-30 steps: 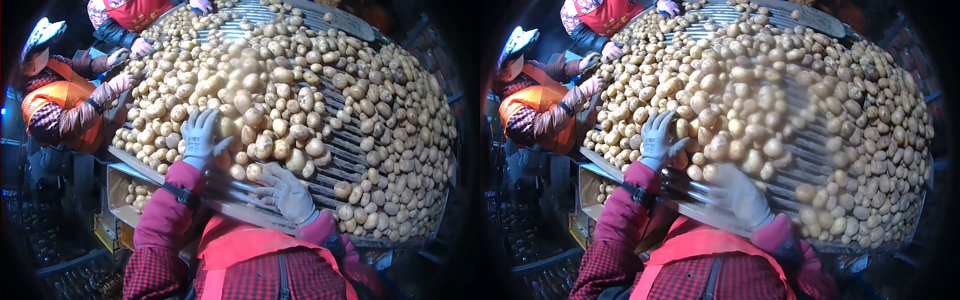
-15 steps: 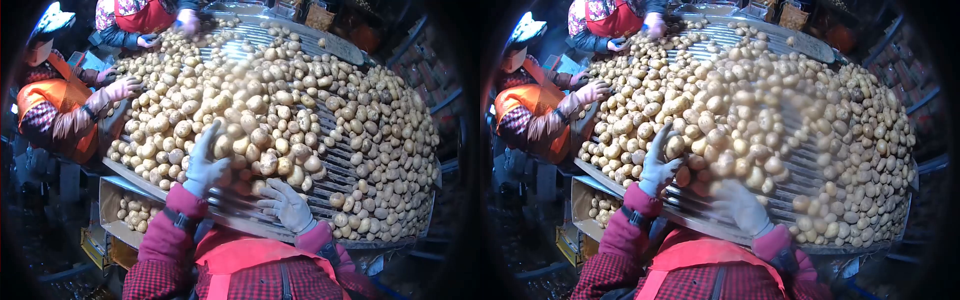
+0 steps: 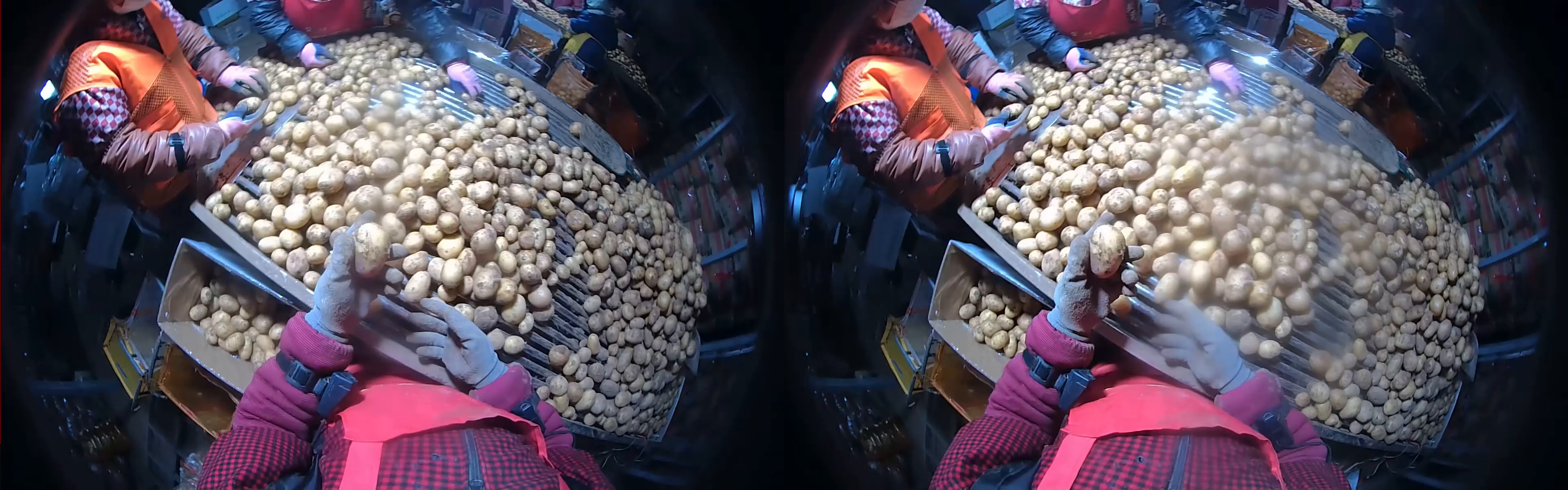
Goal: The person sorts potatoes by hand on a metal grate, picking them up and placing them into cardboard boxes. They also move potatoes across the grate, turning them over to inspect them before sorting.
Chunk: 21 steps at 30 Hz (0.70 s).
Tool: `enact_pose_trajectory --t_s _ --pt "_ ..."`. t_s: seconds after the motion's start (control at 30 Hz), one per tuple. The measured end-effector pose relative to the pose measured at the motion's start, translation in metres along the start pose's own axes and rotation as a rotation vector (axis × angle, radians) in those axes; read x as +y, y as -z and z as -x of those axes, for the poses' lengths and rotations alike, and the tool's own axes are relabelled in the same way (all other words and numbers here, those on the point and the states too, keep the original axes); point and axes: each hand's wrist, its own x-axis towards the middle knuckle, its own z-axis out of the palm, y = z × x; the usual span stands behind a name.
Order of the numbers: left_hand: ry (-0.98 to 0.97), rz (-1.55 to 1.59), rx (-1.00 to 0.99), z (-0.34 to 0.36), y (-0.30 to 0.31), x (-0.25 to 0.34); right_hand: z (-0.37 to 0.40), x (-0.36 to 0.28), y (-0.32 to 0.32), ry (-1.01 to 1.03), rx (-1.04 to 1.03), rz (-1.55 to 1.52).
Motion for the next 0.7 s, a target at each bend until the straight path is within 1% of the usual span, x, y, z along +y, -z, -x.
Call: enact_pose_trajectory --t_s 0.1,0.13,0.23,0.27,0.37,0.4,0.5,0.53,0.57,0.63,0.67,0.7 --pt "0.009 0.052 0.069 0.006 0.017 0.003 -0.01 0.002 -0.006 -0.083 0.038 -0.124" --pt "0.014 0.042 0.069 0.009 0.02 0.005 -0.01 0.003 -0.012 -0.075 0.07 -0.114" --pt "0.026 0.005 0.066 0.017 0.024 0.013 -0.022 0.021 0.017 -0.115 -0.072 -0.151" --pt "-0.027 -0.031 0.049 0.016 0.029 0.013 -0.021 0.018 0.01 -0.118 -0.053 -0.133" --pt "-0.1 -0.075 0.129 0.021 0.037 0.015 -0.022 0.009 -0.015 -0.126 0.071 -0.188" --pt "-0.087 -0.059 0.143 0.029 0.031 0.021 -0.023 0.012 -0.012 -0.103 0.072 -0.132" --pt "-0.091 -0.033 0.07 0.044 0.054 0.027 -0.026 0.011 -0.012 -0.11 0.052 -0.08" --pt "-0.137 -0.03 0.1 0.048 0.062 0.025 -0.028 0.014 -0.009 -0.124 0.075 -0.12" --pt "-0.168 -0.159 0.174 0.059 0.061 0.033 -0.03 0.015 -0.004 -0.121 0.05 -0.112" --pt "-0.204 -0.098 0.236 0.082 0.08 0.042 -0.033 0.018 0.008 -0.137 -0.015 -0.099" --pt "-0.234 -0.231 0.322 0.092 0.095 0.047 -0.034 0.018 0.007 -0.122 -0.001 0.001" --pt "-0.224 -0.163 0.424 0.099 0.109 0.049 -0.035 0.013 -0.011 -0.146 0.068 -0.054"
